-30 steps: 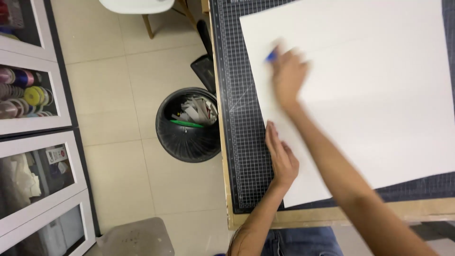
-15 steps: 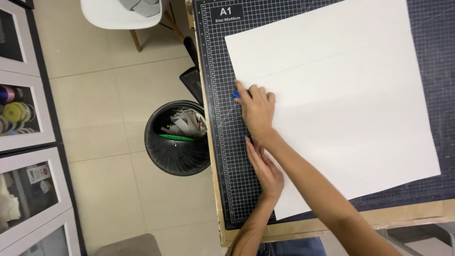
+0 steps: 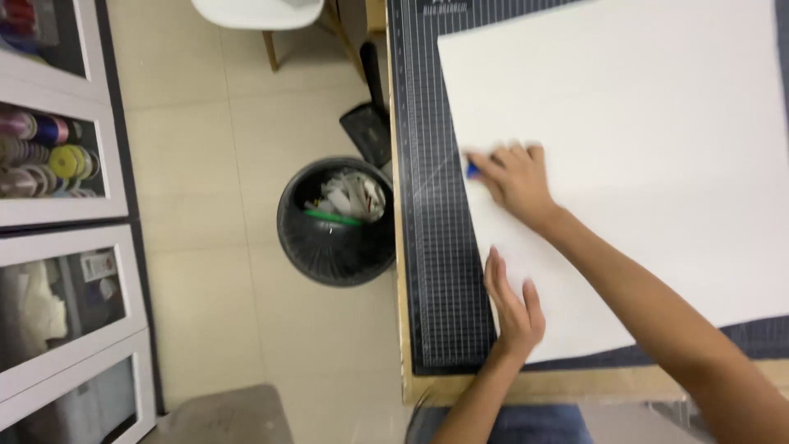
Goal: Assembling folders by applying adhesive to cardboard panels and mounting them onto a white backing sheet using a squeegee and paint roller.
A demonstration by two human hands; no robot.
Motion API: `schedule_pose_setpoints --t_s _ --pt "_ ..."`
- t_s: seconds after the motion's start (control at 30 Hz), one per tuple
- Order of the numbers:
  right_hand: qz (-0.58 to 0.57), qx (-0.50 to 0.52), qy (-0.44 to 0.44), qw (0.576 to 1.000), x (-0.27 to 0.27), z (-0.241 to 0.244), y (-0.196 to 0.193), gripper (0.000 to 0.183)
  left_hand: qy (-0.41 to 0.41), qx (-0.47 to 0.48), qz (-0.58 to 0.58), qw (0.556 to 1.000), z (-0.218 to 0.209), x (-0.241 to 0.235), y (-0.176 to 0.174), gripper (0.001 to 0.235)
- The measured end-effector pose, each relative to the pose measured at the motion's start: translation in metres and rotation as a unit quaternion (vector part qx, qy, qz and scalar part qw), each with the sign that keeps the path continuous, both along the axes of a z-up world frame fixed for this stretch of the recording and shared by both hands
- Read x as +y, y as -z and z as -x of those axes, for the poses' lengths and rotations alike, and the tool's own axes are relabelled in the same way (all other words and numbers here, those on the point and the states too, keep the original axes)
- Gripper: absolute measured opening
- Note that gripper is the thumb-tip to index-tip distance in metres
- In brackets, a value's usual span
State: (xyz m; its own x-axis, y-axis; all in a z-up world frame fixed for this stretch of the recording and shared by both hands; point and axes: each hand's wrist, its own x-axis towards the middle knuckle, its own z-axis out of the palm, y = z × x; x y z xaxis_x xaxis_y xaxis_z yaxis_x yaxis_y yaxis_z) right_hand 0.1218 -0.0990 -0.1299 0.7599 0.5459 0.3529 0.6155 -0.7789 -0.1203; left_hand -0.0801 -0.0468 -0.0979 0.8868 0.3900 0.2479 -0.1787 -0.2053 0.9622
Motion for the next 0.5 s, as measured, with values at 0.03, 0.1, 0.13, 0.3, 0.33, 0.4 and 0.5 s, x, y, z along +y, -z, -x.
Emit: schedule_pose_setpoints --t_s 0.03,0.1,0.13,0.3,0.33,0.4,0.5 --pt "0.008 -0.041 0.033 0.999 0.011 -0.033 0.004 0.039 0.007 0.001 -0.003 1.000 0.009 -0.003 -0.003 0.055" --pt "0.017 -0.071 0.066 0.995 0.022 -0.054 0.011 0.045 0.016 0.012 -0.006 1.000 0.021 -0.003 -0.010 0.054" --pt "0.022 -0.035 0.065 0.997 0.023 -0.042 0.013 0.044 0.015 0.009 -0.010 1.000 0.023 0.000 -0.013 0.055" --pt "0.039 0.062 -0.029 0.997 -0.033 0.142 0.002 0.034 -0.011 0.000 -0.053 0.999 0.026 -0.002 0.007 0.055" --pt "0.027 0.104 -0.089 0.990 -0.047 0.157 0.005 0.027 -0.023 0.001 -0.078 0.997 0.030 -0.004 0.011 0.057" --pt "0.016 0.136 -0.145 0.980 -0.054 0.130 0.007 0.030 -0.032 -0.008 -0.099 0.995 0.026 -0.008 0.018 0.059" --pt "0.033 0.138 -0.054 0.988 -0.018 0.020 -0.020 0.015 -0.023 0.013 -0.046 0.999 0.022 -0.001 -0.008 0.061"
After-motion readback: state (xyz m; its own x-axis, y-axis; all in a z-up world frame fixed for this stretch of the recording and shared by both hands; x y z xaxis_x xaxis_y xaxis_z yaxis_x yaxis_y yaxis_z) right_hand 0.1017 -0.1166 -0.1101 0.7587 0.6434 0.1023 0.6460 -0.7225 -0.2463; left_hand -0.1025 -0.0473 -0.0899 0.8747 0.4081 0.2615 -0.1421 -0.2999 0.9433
